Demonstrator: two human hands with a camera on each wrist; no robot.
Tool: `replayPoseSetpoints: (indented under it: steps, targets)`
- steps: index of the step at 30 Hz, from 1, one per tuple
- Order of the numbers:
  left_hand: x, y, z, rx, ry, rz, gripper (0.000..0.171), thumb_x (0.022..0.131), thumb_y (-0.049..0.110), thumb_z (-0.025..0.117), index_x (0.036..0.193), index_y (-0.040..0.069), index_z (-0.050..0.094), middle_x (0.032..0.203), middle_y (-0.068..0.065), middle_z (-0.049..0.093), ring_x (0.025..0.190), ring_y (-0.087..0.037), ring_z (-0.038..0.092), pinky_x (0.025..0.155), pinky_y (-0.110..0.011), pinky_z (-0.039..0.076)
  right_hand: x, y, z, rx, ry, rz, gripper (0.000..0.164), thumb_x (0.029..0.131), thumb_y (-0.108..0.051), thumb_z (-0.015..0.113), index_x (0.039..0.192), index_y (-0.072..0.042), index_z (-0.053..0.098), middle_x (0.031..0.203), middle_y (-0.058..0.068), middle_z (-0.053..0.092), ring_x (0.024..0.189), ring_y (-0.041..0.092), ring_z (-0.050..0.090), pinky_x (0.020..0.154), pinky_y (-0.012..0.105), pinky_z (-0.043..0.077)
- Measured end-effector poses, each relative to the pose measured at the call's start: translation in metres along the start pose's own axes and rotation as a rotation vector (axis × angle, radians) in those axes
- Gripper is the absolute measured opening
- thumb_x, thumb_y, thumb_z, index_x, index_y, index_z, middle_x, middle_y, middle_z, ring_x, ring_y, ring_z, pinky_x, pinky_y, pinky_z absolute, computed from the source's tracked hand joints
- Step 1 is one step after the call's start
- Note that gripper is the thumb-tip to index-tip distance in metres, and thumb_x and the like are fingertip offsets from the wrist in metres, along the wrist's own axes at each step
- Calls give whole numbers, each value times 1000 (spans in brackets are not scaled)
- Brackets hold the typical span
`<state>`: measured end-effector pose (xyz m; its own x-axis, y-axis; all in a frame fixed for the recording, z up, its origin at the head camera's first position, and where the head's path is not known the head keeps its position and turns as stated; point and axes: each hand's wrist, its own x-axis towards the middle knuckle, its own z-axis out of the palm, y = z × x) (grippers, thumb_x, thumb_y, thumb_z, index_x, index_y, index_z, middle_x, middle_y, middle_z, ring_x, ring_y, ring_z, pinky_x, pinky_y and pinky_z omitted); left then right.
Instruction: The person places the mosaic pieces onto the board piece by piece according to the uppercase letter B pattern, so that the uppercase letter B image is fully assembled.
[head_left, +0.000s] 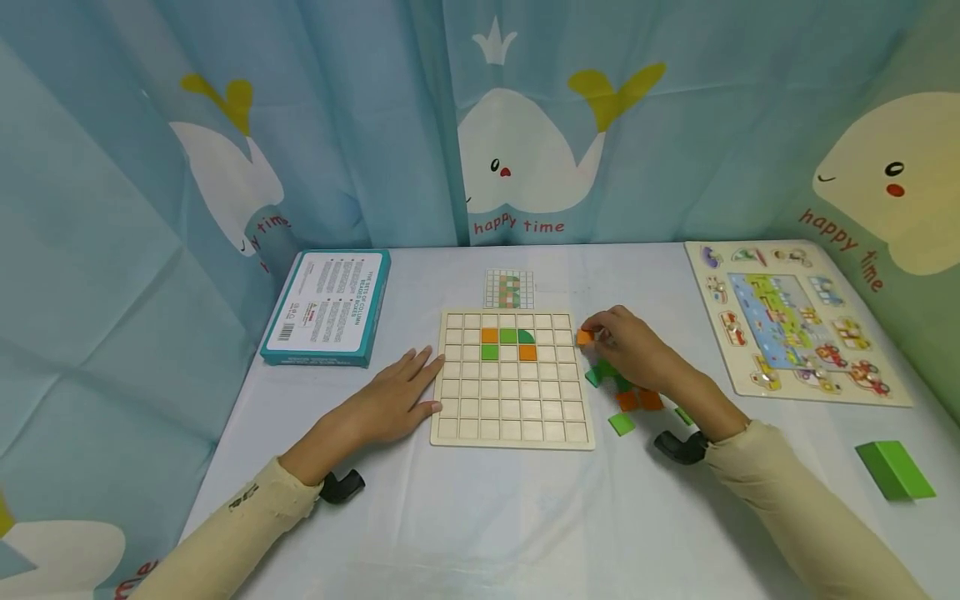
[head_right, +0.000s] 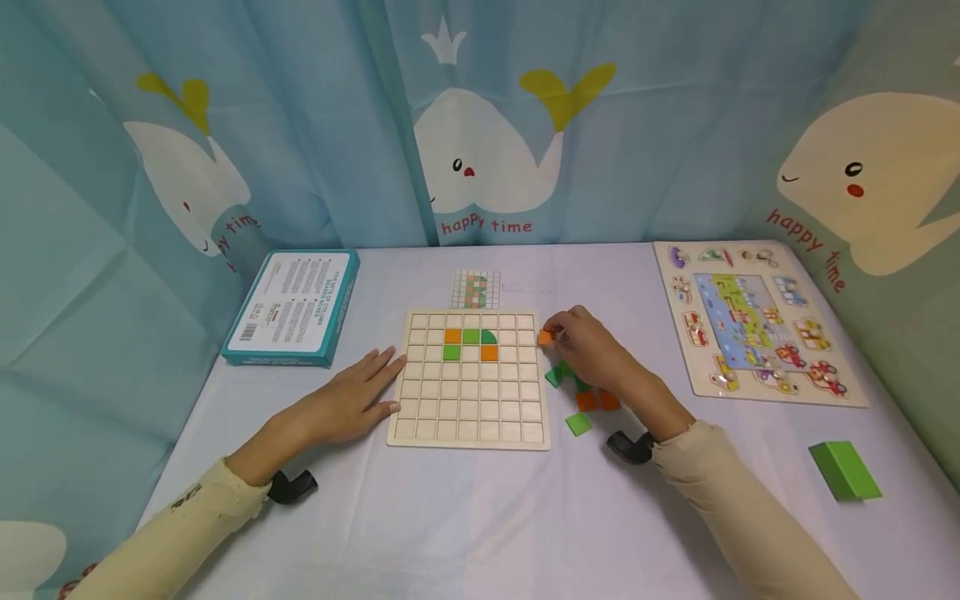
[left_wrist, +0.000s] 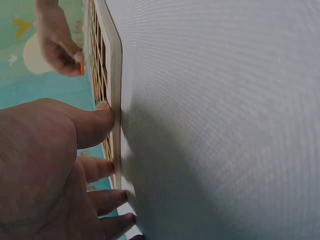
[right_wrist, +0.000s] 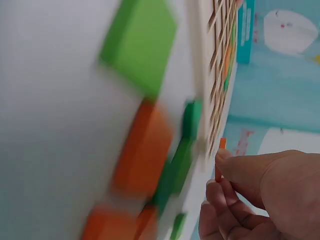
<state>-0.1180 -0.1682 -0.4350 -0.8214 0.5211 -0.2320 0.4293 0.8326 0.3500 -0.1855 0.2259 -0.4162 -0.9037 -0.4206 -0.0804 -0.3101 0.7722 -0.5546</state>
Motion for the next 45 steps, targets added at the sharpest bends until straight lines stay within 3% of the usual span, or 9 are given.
replayPoseSetpoints:
  steps: [2, 11, 17, 22, 29, 38, 45]
  targets:
    - [0, 0, 0, -1, 0, 0, 73, 111, 41, 53, 169, 8, 23, 175, -19, 17, 162, -42, 14, 130, -56, 21, 4, -11, 5, 19, -9, -2, 29, 105, -1, 62, 133, 5, 62, 123, 23, 57, 112, 37, 61, 95, 51, 56]
    - [2, -2, 3, -6, -2, -11, 74, 111, 44, 51, 169, 10, 21, 176, -17, 15, 163, -40, 12, 130, -56, 21, 19, -50, 40, 23, -11, -215, 22, 99, 2, 70, 120, 6, 68, 116, 19, 63, 102, 31, 66, 89, 41, 59]
    - [1, -2, 1, -7, -1, -14, 74, 111, 44, 52, 169, 10, 22, 176, -17, 15, 163, -40, 12, 130, -57, 21, 27, -70, 55, 32, -82, -210, 26, 100, -6, 72, 124, 2, 67, 116, 14, 59, 105, 27, 64, 92, 39, 58]
    - [1, -1, 0, -8, -8, -22, 75, 110, 44, 53, 169, 11, 22, 176, -16, 14, 163, -39, 11, 130, -56, 21, 31, -81, 65, -5, -78, -238, 21, 99, -4, 73, 119, 1, 68, 114, 13, 61, 104, 27, 66, 90, 35, 59]
    - [1, -2, 2, -14, -7, -24, 75, 110, 44, 54, 169, 11, 22, 176, -16, 15, 163, -39, 12, 129, -57, 21, 35, -92, 74, -46, -74, -259, 11, 98, 0, 72, 109, 0, 71, 111, 12, 63, 101, 24, 63, 88, 33, 59]
    - [1, -1, 1, -22, -11, -30, 75, 110, 44, 53, 170, 11, 21, 177, -15, 14, 163, -40, 11, 130, -57, 21, 31, -97, 77, -73, -53, -269, 16, 98, -2, 74, 114, 0, 72, 113, 11, 64, 101, 23, 64, 89, 34, 58]
    - [0, 0, 1, -24, -4, -26, 74, 110, 43, 54, 169, 11, 23, 176, -15, 15, 163, -40, 12, 129, -57, 21, 24, -87, 63, -27, -51, -291, 17, 98, -5, 75, 115, -3, 77, 114, 9, 64, 99, 20, 64, 88, 34, 59]
